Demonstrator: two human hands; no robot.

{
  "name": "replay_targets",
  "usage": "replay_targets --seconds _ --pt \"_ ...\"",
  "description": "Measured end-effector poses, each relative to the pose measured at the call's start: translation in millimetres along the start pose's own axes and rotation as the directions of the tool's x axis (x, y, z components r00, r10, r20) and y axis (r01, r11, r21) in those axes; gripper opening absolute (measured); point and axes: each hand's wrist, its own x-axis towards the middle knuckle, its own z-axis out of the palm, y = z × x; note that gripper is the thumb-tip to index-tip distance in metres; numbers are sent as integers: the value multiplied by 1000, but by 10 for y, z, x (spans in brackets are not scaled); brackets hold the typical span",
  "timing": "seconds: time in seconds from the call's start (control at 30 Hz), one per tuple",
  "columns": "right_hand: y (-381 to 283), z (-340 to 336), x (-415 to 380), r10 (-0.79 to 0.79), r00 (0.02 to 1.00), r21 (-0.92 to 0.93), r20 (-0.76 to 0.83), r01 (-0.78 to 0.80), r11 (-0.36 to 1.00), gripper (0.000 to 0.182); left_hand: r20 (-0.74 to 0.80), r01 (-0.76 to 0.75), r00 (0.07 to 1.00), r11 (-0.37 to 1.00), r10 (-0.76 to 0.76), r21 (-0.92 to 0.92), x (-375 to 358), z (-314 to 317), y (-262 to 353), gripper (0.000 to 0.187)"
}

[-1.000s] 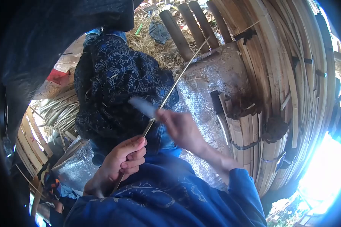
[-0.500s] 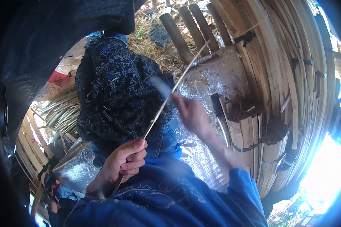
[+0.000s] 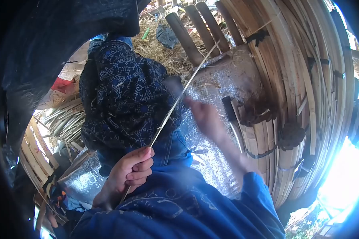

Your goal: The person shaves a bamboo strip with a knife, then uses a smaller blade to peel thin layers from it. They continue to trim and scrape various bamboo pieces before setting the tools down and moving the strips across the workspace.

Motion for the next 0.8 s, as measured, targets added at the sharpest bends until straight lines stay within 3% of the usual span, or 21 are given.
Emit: replay_targets --seconds 0.03,0.1,0.17,0.2,0.23,0.3,0.33,0.37,0.47,0.5,0.53,0.63,0.7,0.73,0.77,0.8 --pt "-162 100 -162 -90 993 -2 77 90 996 63 -14 -21 1000 1000 21 -8 18 12 5 19" --pt "1 68 -94 104 992 -10 66 -104 995 61 -16 -6 1000 1000 6 -4 -16 20 -11 19" --pt "235 -131 161 188 982 98 10 -188 977 58 2 -20 1000 1000 20 12 8 24 14 20" --pt "88 -192 190 149 984 143 -100 -133 981 57 -2 -12 1000 1000 12 20 2 14 2 20" --pt "222 55 136 -299 944 133 -140 318 939 59 -1 -19 1000 1000 19 24 15 11 5 21" --pt "17 213 -190 -14 996 -12 83 15 1000 54 8 -26 1000 1000 26 -10 38 -16 -41 20" --pt "101 92 -74 62 997 -6 56 -62 998 53 20 -22 1000 1000 22 -19 27 -32 -19 20" --pt "106 -75 39 171 983 152 68 -180 972 52 26 -34 999 999 35 -13 37 -19 9 20" --pt "176 -322 226 214 975 288 -65 -187 939 46 3 -11 1000 1000 11 20 22 -12 -18 20" --pt "718 232 215 -102 994 -441 27 103 892 44 5 -25 1000 1000 25 -12 21 -18 -15 19" --pt "606 243 99 -103 994 -441 30 106 891 44 5 -34 999 999 34 -43 15 -16 -19 19" --pt "35 93 -196 -20 997 27 69 18 999 47 13 -8 1000 1000 8 24 7 -12 -8 19" --pt "162 -237 163 153 978 331 -139 -99 938 47 28 -5 1000 999 4 38 22 -20 0 19" --pt "184 -265 216 183 966 255 -183 -133 958 45 18 -13 1000 999 12 31 22 -8 -2 19" --pt "398 -5 182 -29 987 186 -160 59 981 46 7 -24 1000 1000 24 17 21 1 -16 19" --pt "214 230 -67 -70 995 144 -69 79 986 47 7 -25 1000 1000 25 12 24 -8 -33 19"
